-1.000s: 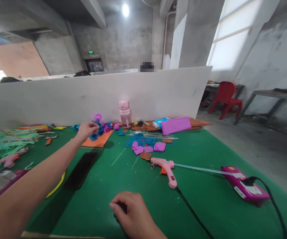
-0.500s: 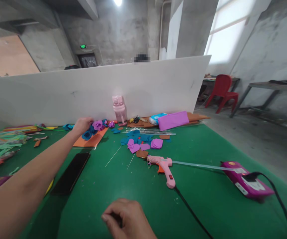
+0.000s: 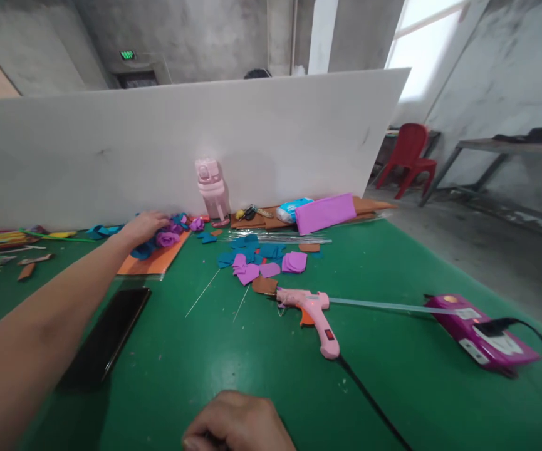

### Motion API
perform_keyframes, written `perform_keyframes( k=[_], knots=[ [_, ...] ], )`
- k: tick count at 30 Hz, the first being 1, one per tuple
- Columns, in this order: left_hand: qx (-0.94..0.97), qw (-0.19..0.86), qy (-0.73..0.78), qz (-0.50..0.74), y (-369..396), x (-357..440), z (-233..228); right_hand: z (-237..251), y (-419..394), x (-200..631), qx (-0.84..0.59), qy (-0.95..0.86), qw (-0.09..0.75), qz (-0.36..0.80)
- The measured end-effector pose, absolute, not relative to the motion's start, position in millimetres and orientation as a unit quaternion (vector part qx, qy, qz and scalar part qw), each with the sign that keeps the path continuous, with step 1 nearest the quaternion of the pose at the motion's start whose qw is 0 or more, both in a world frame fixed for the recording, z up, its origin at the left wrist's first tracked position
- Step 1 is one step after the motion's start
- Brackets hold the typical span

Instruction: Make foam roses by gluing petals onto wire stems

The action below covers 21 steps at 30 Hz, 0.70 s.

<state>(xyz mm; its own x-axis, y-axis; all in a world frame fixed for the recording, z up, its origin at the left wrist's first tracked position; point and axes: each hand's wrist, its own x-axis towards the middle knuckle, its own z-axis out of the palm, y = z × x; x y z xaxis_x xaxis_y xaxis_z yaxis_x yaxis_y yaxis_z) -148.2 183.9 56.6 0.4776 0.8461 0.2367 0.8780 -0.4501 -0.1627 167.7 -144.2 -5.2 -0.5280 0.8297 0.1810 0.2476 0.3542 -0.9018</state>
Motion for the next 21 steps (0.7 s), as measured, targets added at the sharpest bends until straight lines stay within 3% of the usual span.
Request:
perform_keyframes(
  k=[5,9,11,14,16,18,21],
  knots=[
    [-0.811,0.226,-0.536,-0.065,142.4,-139.8,84.2,7.9,-151.0,167.6,-0.357,-0.734,0.363,0.45],
    [-0.753,0.185,-0.621,-0.112,82.2,-105.1,99.7,18.9,-155.4,168.7,-0.357,-0.732,0.387,0.433],
    [-0.768,0.081,-0.615,-0.16,46.1,-76.9,95.8,23.4,-153.7,170.7,-0.375,-0.72,0.408,0.417],
    [-0.804,-0.221,-0.495,-0.246,-12.1,-22.5,79.9,28.7,-147.0,172.4,-0.398,-0.666,0.459,0.432],
    [-0.756,-0.411,-0.426,-0.279,-48.4,16.0,69.2,30.1,-142.2,169.9,-0.367,-0.6,0.484,0.521],
    [-0.687,-0.534,-0.378,-0.316,-77.6,49.8,62.0,28.5,-138.6,164.2,-0.318,-0.523,0.496,0.616],
    [-0.555,-0.678,-0.37,-0.309,-105.8,85.4,55.9,22.8,-134.9,157.0,-0.339,-0.391,0.546,0.659]
  ],
)
